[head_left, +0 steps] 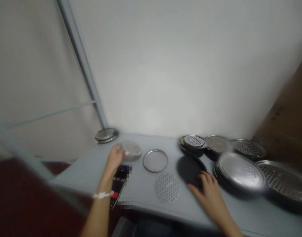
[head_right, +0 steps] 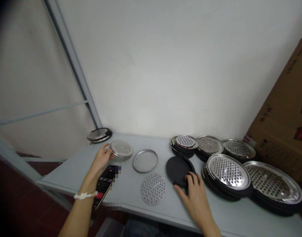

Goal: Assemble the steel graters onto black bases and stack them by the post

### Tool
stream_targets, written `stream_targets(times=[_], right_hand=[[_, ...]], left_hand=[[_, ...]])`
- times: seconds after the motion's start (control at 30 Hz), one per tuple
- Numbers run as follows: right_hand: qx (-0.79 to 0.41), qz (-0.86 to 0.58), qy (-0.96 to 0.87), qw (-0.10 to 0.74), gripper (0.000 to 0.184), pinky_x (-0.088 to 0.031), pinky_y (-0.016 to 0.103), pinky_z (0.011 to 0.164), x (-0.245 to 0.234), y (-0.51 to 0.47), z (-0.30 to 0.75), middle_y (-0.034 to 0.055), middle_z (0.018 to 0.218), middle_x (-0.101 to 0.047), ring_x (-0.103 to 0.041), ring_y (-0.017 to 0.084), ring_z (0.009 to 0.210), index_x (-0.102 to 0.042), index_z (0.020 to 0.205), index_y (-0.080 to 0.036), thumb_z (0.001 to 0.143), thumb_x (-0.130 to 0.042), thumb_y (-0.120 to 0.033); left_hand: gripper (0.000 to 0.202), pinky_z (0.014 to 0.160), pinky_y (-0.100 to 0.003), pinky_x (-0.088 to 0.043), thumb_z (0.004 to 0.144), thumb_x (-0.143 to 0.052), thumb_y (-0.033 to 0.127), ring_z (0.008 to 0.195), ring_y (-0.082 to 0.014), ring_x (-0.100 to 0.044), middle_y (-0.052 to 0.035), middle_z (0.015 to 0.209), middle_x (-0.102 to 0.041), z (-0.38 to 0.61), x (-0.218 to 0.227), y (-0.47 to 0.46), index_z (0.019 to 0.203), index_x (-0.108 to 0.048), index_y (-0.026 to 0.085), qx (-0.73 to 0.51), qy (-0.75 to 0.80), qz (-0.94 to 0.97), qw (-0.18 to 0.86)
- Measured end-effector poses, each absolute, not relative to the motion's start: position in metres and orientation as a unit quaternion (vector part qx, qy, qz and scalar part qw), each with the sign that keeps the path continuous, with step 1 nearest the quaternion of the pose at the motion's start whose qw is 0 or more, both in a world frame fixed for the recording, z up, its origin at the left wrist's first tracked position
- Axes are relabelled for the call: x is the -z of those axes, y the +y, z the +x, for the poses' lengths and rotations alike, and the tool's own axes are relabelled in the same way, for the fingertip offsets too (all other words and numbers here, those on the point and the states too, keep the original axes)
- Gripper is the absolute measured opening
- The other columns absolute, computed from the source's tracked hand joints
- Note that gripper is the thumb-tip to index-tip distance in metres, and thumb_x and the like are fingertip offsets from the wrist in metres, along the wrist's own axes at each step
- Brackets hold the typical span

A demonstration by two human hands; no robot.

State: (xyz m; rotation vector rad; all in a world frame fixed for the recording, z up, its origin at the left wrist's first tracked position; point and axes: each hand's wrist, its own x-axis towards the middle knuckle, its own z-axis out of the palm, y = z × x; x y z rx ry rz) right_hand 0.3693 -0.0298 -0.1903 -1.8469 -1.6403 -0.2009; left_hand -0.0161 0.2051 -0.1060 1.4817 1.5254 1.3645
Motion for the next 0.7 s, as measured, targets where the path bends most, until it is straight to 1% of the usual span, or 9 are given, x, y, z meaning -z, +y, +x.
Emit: stream_targets(times=[0.1, 0.17, 0.27, 0.33, 0.43, 0.57, 0.7], right_hand=[[0.078, -0.704, -0.626, 0.325, 0.048, -0.043, 0.057, 0.107, 0.188, -0.03, 0.369, 0.0157, 0.128, -0.059, -0.048, 0.039, 0.127, -0.058, 0.111, -0.02, 0.091, -0.059, -0.064], [0.076, -0.704, -0.626, 0.327, 0.046, -0.044, 0.057, 0.107, 0.187, -0.03, 0.369, 0.0154, 0.128, -0.059, -0.049, 0.038, 0.126, -0.058, 0.11, -0.021, 0.091, -0.059, -0.063], [0.071, -0.705, -0.625, 0.328, 0.044, -0.044, 0.056, 0.107, 0.184, -0.03, 0.368, 0.0152, 0.128, -0.06, -0.05, 0.037, 0.126, -0.058, 0.108, -0.021, 0.091, -0.059, -0.062], [0.069, -0.709, -0.622, 0.325, 0.043, -0.044, 0.055, 0.106, 0.183, -0.031, 0.368, 0.0153, 0.127, -0.06, -0.05, 0.037, 0.126, -0.058, 0.108, -0.02, 0.091, -0.06, -0.06], [0.07, -0.71, -0.622, 0.322, 0.043, -0.045, 0.055, 0.106, 0.183, -0.031, 0.367, 0.0152, 0.127, -0.061, -0.05, 0.037, 0.126, -0.059, 0.108, -0.02, 0.091, -0.061, -0.06], [0.078, -0.707, -0.624, 0.324, 0.044, -0.046, 0.056, 0.104, 0.185, -0.03, 0.368, 0.0155, 0.126, -0.062, -0.051, 0.037, 0.124, -0.059, 0.109, -0.02, 0.091, -0.061, -0.06], [0.08, -0.706, -0.625, 0.324, 0.042, -0.047, 0.056, 0.103, 0.186, -0.029, 0.369, 0.015, 0.125, -0.062, -0.052, 0.038, 0.123, -0.058, 0.107, -0.021, 0.09, -0.063, -0.059]], left_hand=[[0.057, 0.066, -0.027, -0.055, 0.085, -0.057, 0.026, 0.066, -0.0169, -0.067, 0.0013, 0.073, -0.066, -0.004, 0.097, 0.198, 0.139, -0.044, 0.012, -0.516, 0.549, 0.575, 0.319], [0.054, 0.071, -0.029, -0.055, 0.086, -0.057, 0.029, 0.073, -0.0189, -0.069, 0.0001, 0.077, -0.069, 0.009, 0.088, 0.189, 0.137, -0.048, 0.015, -0.502, 0.531, 0.617, 0.292], [0.034, 0.081, -0.033, -0.053, 0.089, -0.052, 0.028, 0.084, -0.0228, -0.069, -0.0041, 0.086, -0.072, 0.034, 0.075, 0.17, 0.12, -0.063, 0.018, -0.439, 0.528, 0.704, 0.182], [0.027, 0.09, -0.037, -0.051, 0.09, -0.049, 0.024, 0.094, -0.026, -0.067, -0.008, 0.096, -0.073, 0.052, 0.068, 0.156, 0.109, -0.068, 0.019, -0.39, 0.521, 0.752, 0.101], [0.027, 0.099, -0.039, -0.047, 0.094, -0.047, 0.017, 0.107, -0.0274, -0.062, -0.0092, 0.107, -0.072, 0.08, 0.065, 0.136, 0.109, -0.069, 0.019, -0.336, 0.459, 0.822, 0.039], [0.024, 0.1, -0.041, -0.048, 0.094, -0.05, 0.008, 0.108, -0.0261, -0.058, -0.0073, 0.104, -0.071, 0.106, 0.07, 0.121, 0.103, -0.07, 0.018, -0.262, 0.392, 0.882, 0.016], [0.021, 0.099, -0.04, -0.048, 0.094, -0.054, 0.008, 0.109, -0.0251, -0.057, -0.0055, 0.104, -0.07, 0.117, 0.082, 0.113, 0.097, -0.072, 0.019, -0.194, 0.352, 0.915, 0.035]])
